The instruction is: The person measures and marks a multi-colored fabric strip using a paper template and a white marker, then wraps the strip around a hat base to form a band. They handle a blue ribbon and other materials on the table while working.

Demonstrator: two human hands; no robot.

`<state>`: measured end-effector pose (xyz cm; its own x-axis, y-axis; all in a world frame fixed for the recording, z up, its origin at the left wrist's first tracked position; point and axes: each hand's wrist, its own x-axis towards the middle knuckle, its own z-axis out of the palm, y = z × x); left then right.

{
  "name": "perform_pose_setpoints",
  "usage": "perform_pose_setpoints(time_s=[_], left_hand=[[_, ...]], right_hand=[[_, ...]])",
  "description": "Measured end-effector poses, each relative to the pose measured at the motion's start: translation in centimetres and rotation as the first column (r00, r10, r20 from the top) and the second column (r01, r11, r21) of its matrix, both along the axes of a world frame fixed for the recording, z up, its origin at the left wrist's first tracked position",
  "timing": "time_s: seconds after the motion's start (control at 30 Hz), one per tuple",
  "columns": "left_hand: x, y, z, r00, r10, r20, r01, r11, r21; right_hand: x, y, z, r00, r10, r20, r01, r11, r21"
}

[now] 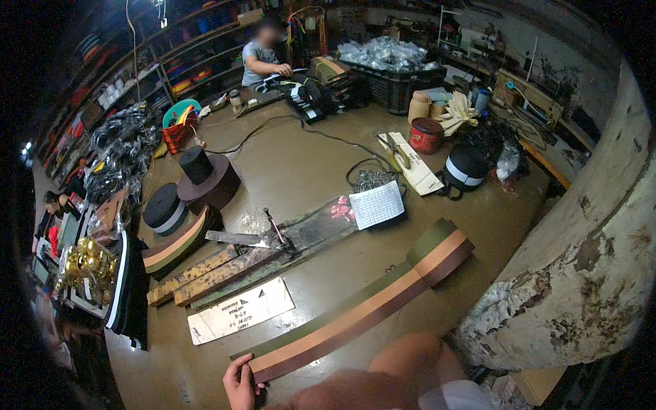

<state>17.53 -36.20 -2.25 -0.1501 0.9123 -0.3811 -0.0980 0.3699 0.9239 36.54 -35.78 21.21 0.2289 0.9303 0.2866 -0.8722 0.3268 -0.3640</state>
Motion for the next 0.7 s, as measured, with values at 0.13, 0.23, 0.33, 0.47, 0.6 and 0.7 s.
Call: perform_pose_setpoints(time_s=[0.13, 0.23, 0.33, 0.47, 0.6, 0.7], left_hand=[[0.6, 0.0, 0.6, 1.0, -0.005, -0.011, 0.005, 0.999, 0.032], [0.9, 0.6, 0.8, 0.999, -0.043, -0.033, 0.044, 0.998, 0.053], [0.9, 0.5, 0.8, 0.999, -0.032, -0.038, 0.034, 0.999, 0.041], [0.9, 0.5, 0.8, 0.999, -0.027, -0.023, 0.028, 0.998, 0.051], [0.7, 0.7, 0.8, 0.998, -0.037, -0.048, 0.039, 0.999, 0.037], [0.4, 0.7, 0.4, 0.998, -0.042, -0.051, 0.043, 0.999, 0.022]], right_hand=[[1.1, 2.0, -2.4, 0.99, 0.013, 0.139, -0.039, 0.982, 0.184], [1.5, 2.7, -3.6, 0.977, -0.013, 0.214, -0.04, 0.969, 0.244], [1.6, 2.9, -4.0, 0.962, -0.038, 0.269, -0.04, 0.96, 0.278], [2.1, 3.4, -4.6, 0.937, -0.075, 0.342, -0.036, 0.95, 0.309], [2.3, 4.1, -5.3, 0.908, -0.124, 0.4, -0.023, 0.939, 0.343], [2.4, 4.8, -5.4, 0.884, -0.172, 0.435, -0.005, 0.926, 0.376]])
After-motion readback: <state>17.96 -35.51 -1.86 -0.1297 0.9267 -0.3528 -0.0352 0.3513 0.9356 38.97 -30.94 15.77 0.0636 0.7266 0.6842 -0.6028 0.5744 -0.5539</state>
